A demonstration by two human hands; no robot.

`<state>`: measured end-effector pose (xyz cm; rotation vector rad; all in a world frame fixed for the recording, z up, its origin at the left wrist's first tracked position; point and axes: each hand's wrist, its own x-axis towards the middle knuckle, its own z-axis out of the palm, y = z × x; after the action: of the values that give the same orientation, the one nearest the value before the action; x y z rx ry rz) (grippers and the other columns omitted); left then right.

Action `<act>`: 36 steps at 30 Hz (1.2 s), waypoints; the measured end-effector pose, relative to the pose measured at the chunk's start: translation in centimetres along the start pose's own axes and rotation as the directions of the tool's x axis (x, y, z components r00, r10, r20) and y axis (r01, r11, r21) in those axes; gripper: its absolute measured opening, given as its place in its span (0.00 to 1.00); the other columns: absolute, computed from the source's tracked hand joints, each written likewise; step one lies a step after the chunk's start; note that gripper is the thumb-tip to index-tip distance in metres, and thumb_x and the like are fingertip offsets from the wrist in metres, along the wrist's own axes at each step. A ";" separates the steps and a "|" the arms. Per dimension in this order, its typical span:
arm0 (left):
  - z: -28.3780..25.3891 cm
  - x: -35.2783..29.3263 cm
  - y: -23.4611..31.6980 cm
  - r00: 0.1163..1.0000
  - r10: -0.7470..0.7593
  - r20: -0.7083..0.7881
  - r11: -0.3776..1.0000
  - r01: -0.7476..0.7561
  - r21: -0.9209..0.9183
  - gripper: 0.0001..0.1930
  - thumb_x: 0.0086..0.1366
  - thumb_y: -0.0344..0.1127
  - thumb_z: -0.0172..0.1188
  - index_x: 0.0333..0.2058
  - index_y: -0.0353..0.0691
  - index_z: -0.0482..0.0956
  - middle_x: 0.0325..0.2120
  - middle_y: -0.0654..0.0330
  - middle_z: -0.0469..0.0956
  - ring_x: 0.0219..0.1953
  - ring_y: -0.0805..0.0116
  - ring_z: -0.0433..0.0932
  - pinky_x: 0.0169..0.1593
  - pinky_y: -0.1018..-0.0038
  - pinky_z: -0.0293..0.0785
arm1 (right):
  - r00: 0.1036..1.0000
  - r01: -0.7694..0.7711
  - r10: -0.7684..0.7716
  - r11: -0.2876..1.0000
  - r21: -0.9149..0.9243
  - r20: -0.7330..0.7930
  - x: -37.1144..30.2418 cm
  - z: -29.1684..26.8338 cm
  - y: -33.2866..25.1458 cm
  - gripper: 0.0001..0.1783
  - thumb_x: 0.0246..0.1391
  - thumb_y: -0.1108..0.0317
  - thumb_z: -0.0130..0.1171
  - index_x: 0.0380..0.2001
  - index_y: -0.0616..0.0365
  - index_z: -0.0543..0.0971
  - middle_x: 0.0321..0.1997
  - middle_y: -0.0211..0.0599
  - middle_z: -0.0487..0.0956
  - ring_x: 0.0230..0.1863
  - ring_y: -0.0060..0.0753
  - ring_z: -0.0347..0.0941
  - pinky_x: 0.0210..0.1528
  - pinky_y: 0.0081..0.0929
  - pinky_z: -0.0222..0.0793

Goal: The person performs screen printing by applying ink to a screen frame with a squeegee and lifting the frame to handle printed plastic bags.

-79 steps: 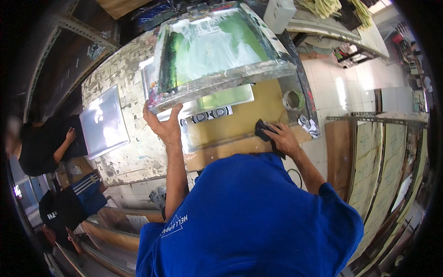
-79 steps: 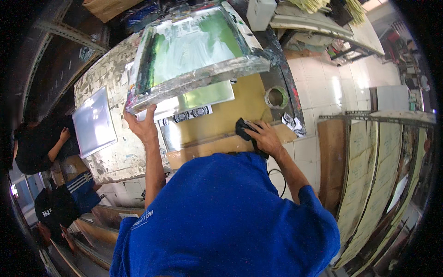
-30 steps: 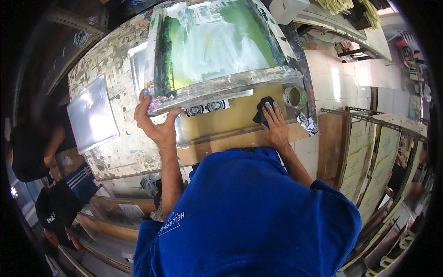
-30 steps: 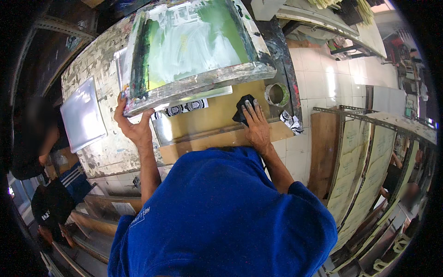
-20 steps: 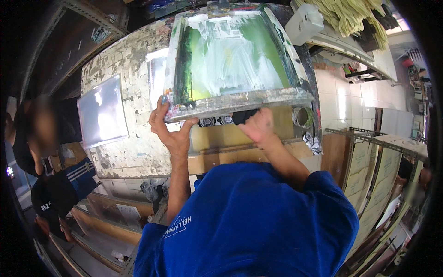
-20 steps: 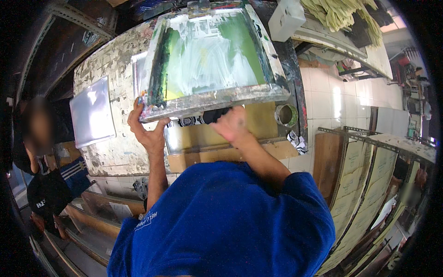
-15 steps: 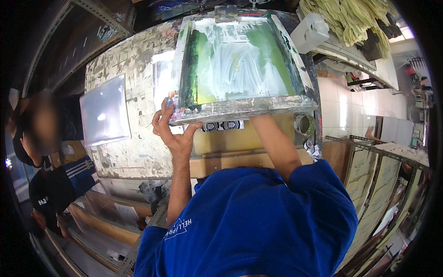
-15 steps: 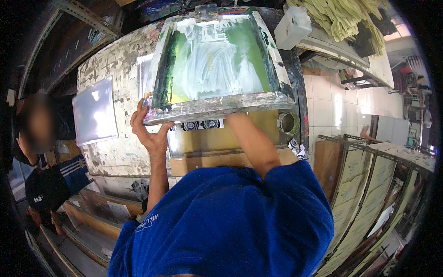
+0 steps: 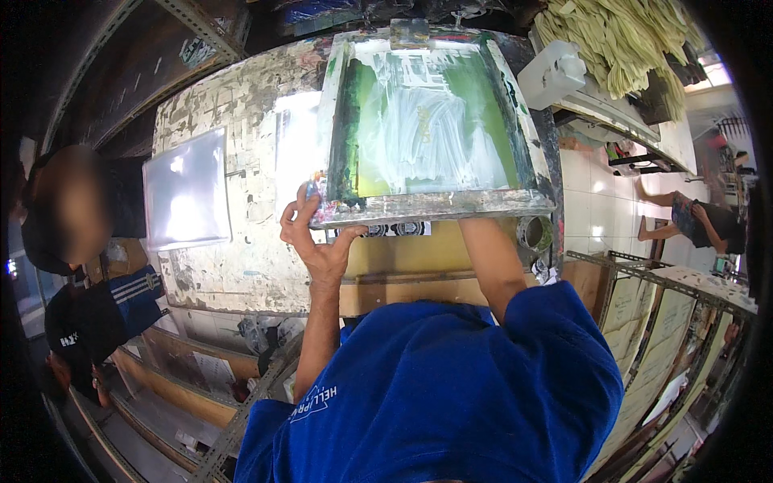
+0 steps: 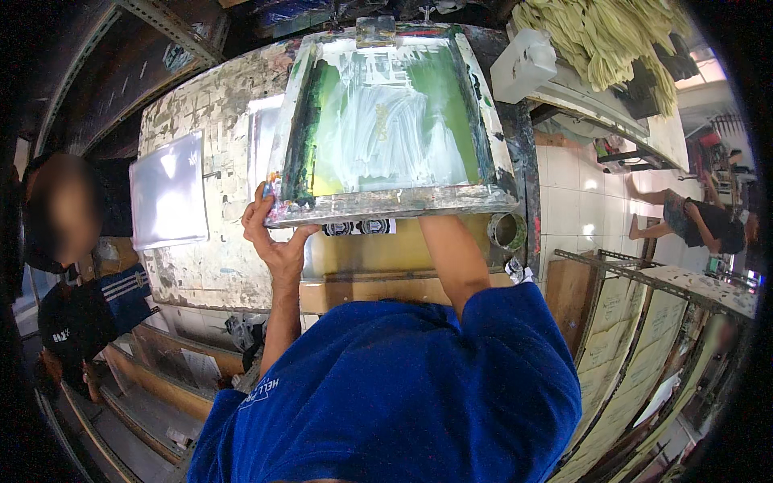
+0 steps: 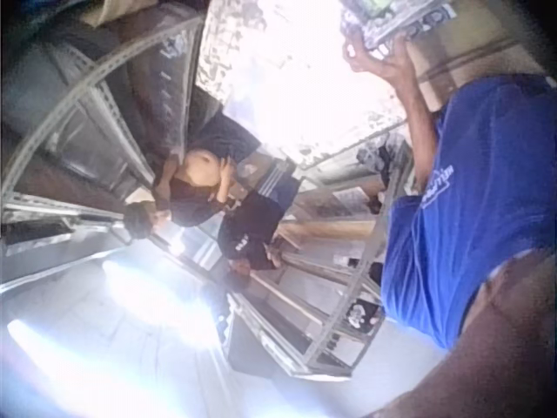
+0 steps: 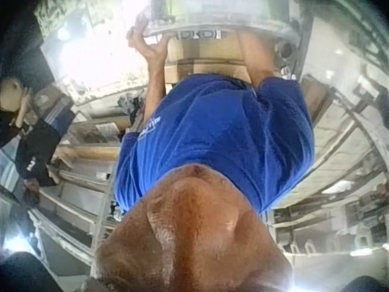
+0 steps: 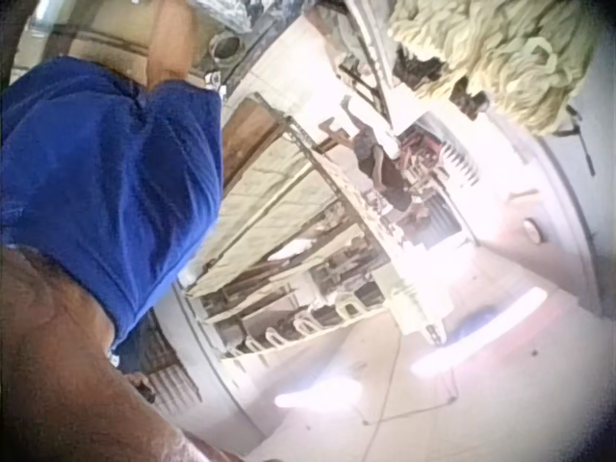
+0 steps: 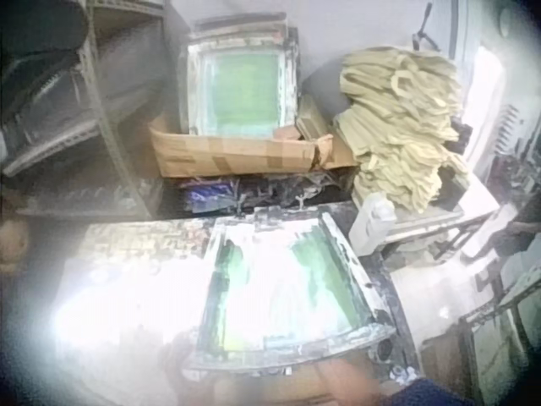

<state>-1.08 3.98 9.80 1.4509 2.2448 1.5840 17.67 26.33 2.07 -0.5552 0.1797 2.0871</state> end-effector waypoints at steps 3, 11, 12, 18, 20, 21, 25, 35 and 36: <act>-0.1 0.0 0.0 1.000 0.000 -0.007 1.000 0.000 0.018 0.46 0.39 0.47 0.84 0.57 0.44 0.70 0.62 0.45 0.70 0.62 0.55 0.58 0.67 0.56 0.45 | 0.998 0.014 -0.017 0.998 -0.054 -0.053 -0.8 -0.3 1.6 0.32 0.68 0.44 0.41 0.65 0.53 0.68 0.70 0.41 0.68 0.68 0.50 0.63 0.71 0.57 0.56; 0.0 -0.1 -0.2 1.000 -0.004 -0.014 1.000 0.004 -0.015 0.46 0.39 0.49 0.83 0.57 0.44 0.71 0.62 0.47 0.71 0.63 0.55 0.58 0.67 0.56 0.45 | 0.993 0.039 -0.050 0.994 -0.106 -0.110 -0.3 0.3 2.3 0.31 0.68 0.45 0.41 0.65 0.54 0.68 0.69 0.43 0.68 0.68 0.52 0.63 0.71 0.58 0.56; 0.0 0.1 -0.1 1.000 -0.002 -0.013 1.000 0.001 -0.008 0.46 0.39 0.50 0.83 0.57 0.44 0.71 0.62 0.47 0.71 0.62 0.55 0.58 0.67 0.56 0.45 | 0.988 0.079 -0.093 0.989 -0.121 -0.120 0.7 -0.2 0.4 0.31 0.68 0.45 0.41 0.65 0.54 0.68 0.69 0.43 0.68 0.68 0.52 0.63 0.71 0.58 0.56; 0.5 -0.7 -1.1 1.000 0.006 -0.009 1.000 -0.006 -0.004 0.47 0.39 0.52 0.83 0.58 0.44 0.70 0.63 0.48 0.70 0.61 0.55 0.59 0.66 0.56 0.48 | 0.946 0.049 -0.151 0.940 -0.336 -0.286 -6.2 -0.9 2.1 0.31 0.68 0.46 0.40 0.65 0.54 0.68 0.69 0.44 0.68 0.68 0.53 0.63 0.71 0.59 0.56; 0.5 -1.3 -1.4 1.000 -0.007 -0.021 1.000 0.006 -0.023 0.47 0.39 0.50 0.83 0.58 0.43 0.70 0.63 0.48 0.69 0.61 0.55 0.59 0.66 0.57 0.50 | 0.935 -0.068 -0.040 0.955 -0.289 -0.351 -10.6 1.2 2.5 0.31 0.68 0.48 0.40 0.65 0.56 0.68 0.69 0.46 0.69 0.68 0.54 0.64 0.71 0.60 0.57; 0.7 -1.4 -1.5 1.000 -0.003 -0.012 1.000 0.003 -0.031 0.46 0.40 0.47 0.83 0.58 0.43 0.70 0.63 0.48 0.68 0.61 0.54 0.59 0.66 0.57 0.51 | 0.932 -0.124 0.035 0.966 -0.225 -0.361 -12.6 2.4 2.0 0.31 0.69 0.49 0.40 0.65 0.58 0.67 0.68 0.48 0.69 0.67 0.55 0.65 0.71 0.60 0.58; 1.3 -2.4 -1.4 0.999 -0.052 -0.010 0.987 0.050 -0.150 0.46 0.43 0.37 0.82 0.60 0.40 0.68 0.64 0.48 0.66 0.62 0.53 0.59 0.66 0.57 0.54 | 0.977 -0.176 0.209 0.895 -0.410 0.037 -18.1 -4.6 -3.9 0.29 0.66 0.55 0.46 0.61 0.66 0.70 0.61 0.47 0.76 0.60 0.49 0.74 0.62 0.54 0.71; 3.3 -7.4 -5.0 0.959 -0.284 0.003 0.958 0.284 0.051 0.55 0.42 0.38 0.80 0.68 0.37 0.59 0.64 0.49 0.58 0.65 0.50 0.56 0.68 0.57 0.52 | 0.941 0.211 0.093 -0.914 -0.347 0.327 -25.7 -0.7 -6.2 0.31 0.41 0.63 0.75 0.51 0.60 0.80 0.53 0.57 0.78 0.55 0.55 0.74 0.56 0.42 0.71; 3.5 -7.6 -5.4 0.976 -0.220 -0.008 0.969 0.219 0.111 0.54 0.42 0.38 0.80 0.68 0.38 0.61 0.65 0.48 0.59 0.64 0.49 0.56 0.68 0.55 0.51 | 0.969 0.169 0.068 -0.884 -0.436 0.239 -24.7 0.9 -6.2 0.30 0.42 0.62 0.75 0.50 0.59 0.81 0.51 0.56 0.79 0.53 0.54 0.76 0.53 0.42 0.72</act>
<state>1.34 0.98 0.62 1.1747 2.4282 1.4095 33.86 11.18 14.63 -1.4560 -2.7134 0.7343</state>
